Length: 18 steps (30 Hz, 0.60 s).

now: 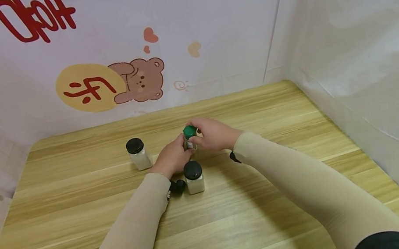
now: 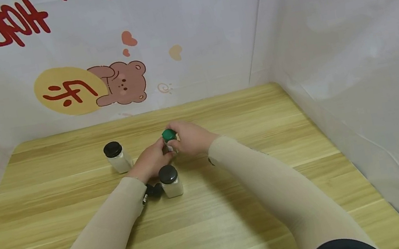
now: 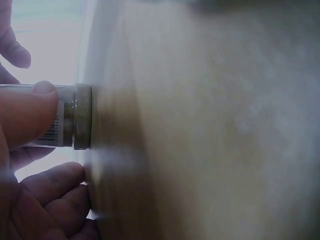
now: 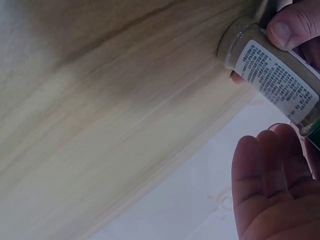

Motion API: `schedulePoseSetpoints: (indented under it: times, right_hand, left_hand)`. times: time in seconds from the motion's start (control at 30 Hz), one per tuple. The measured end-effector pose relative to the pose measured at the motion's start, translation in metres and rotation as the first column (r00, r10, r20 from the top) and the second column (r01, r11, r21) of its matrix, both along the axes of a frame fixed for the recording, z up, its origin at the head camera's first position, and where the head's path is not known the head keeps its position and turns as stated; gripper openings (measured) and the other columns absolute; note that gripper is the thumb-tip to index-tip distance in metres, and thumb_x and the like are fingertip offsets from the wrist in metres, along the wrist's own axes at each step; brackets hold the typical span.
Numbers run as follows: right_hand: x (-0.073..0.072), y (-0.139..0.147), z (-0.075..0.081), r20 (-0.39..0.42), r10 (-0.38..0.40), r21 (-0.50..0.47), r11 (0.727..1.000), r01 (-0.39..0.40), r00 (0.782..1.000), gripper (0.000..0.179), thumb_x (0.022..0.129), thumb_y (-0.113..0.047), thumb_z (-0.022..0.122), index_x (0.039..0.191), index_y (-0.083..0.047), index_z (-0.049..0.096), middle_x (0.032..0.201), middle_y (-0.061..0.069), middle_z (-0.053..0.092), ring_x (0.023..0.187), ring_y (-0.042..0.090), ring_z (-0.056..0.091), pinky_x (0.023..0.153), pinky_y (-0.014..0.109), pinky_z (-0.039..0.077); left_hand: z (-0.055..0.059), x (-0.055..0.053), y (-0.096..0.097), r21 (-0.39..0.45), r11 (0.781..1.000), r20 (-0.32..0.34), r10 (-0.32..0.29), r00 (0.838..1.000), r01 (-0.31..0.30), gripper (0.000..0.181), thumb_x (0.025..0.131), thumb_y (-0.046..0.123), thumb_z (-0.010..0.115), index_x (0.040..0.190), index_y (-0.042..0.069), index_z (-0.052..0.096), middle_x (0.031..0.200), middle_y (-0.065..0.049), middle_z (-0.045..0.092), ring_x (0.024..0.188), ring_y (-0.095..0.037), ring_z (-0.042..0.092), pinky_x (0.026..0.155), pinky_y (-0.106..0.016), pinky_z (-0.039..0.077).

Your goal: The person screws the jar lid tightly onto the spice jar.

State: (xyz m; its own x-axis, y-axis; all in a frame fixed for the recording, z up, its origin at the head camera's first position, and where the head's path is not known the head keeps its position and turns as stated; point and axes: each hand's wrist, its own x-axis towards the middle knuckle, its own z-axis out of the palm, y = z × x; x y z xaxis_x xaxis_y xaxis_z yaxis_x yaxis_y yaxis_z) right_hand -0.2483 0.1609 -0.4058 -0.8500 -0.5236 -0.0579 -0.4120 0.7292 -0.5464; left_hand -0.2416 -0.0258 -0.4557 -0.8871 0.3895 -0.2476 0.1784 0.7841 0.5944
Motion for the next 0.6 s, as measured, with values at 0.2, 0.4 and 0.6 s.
schedulePoseSetpoints:
  times: [0.2, 0.4, 0.6]
  right_hand:
    - [0.0004, -0.001, -0.0024, -0.015, -0.023, -0.009, 1.0, 0.023, 1.0, 0.031, 0.105, -0.024, 0.067, 0.13, -0.007, 0.061, 0.117, 0.005, 0.069, 0.112, 0.024, 0.067, 0.105, 0.041, 0.055]
    - [0.0001, -0.0015, -0.0042, -0.001, -0.048, -0.022, 0.999, 0.048, 0.999, 0.029, 0.104, -0.026, 0.069, 0.127, -0.008, 0.062, 0.115, 0.005, 0.07, 0.112, 0.024, 0.067, 0.103, 0.042, 0.055]
    - [0.0005, -0.0022, -0.0044, 0.008, -0.057, -0.023, 0.998, 0.057, 0.998, 0.03, 0.104, -0.026, 0.069, 0.126, -0.007, 0.062, 0.115, 0.005, 0.07, 0.111, 0.023, 0.067, 0.101, 0.042, 0.056]
  left_hand:
    - [0.0015, 0.001, -0.0003, -0.005, 1.0, 0.002, -0.004, 1.0, 0.004, 0.044, 0.109, 0.037, 0.057, 0.149, 0.019, 0.045, 0.153, -0.013, 0.057, 0.141, -0.036, 0.056, 0.116, -0.058, 0.045]
    - [0.0011, 0.0009, 0.0002, -0.009, 1.0, 0.003, -0.005, 1.0, 0.005, 0.045, 0.109, 0.037, 0.057, 0.149, 0.019, 0.045, 0.152, -0.013, 0.058, 0.14, -0.035, 0.057, 0.115, -0.057, 0.046]
    - [0.0009, 0.0011, 0.0001, -0.011, 1.0, 0.0, -0.005, 1.0, 0.005, 0.047, 0.109, 0.038, 0.058, 0.15, 0.019, 0.045, 0.151, -0.013, 0.059, 0.139, -0.036, 0.058, 0.114, -0.057, 0.047]
